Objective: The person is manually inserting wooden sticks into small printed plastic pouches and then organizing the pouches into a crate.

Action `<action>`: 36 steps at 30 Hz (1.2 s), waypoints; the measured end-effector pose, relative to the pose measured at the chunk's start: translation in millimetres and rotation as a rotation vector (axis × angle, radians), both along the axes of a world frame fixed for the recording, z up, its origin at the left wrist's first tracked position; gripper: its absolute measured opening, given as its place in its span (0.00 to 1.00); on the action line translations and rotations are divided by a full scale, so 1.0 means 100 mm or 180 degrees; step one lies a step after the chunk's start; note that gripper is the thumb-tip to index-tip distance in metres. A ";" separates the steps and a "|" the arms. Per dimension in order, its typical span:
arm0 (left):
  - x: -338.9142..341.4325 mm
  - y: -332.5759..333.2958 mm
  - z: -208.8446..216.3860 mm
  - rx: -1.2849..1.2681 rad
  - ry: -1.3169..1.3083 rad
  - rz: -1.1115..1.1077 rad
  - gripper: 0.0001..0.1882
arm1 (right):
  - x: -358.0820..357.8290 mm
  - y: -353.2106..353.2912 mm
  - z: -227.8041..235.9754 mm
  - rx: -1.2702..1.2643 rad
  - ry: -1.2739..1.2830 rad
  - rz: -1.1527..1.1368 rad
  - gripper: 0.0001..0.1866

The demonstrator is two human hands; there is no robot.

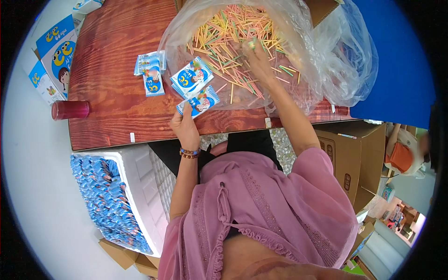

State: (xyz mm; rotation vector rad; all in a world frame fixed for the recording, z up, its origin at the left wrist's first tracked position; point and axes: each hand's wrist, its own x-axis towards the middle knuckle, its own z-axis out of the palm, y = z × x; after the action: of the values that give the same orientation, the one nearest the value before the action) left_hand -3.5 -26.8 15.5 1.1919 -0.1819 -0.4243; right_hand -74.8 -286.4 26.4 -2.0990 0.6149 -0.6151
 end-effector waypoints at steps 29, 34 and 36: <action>0.12 -0.24 0.29 -0.1684 0.1142 -0.0495 0.11 | 0.34 1.52 0.75 0.2172 -0.2383 0.0928 0.10; 0.19 -0.22 0.22 -0.1943 0.1237 -0.0398 0.12 | 0.34 1.51 0.76 0.1269 -0.1930 0.0899 0.17; 0.22 -0.21 0.17 -0.2026 0.1216 -0.0484 0.14 | 0.33 1.48 0.77 0.1362 -0.1916 0.0881 0.20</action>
State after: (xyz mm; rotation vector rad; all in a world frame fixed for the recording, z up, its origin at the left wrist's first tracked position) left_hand 18.2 -48.1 32.3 0.4609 -0.0656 -0.6596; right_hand -41.6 -138.1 103.5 -1.4587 0.0932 -0.8217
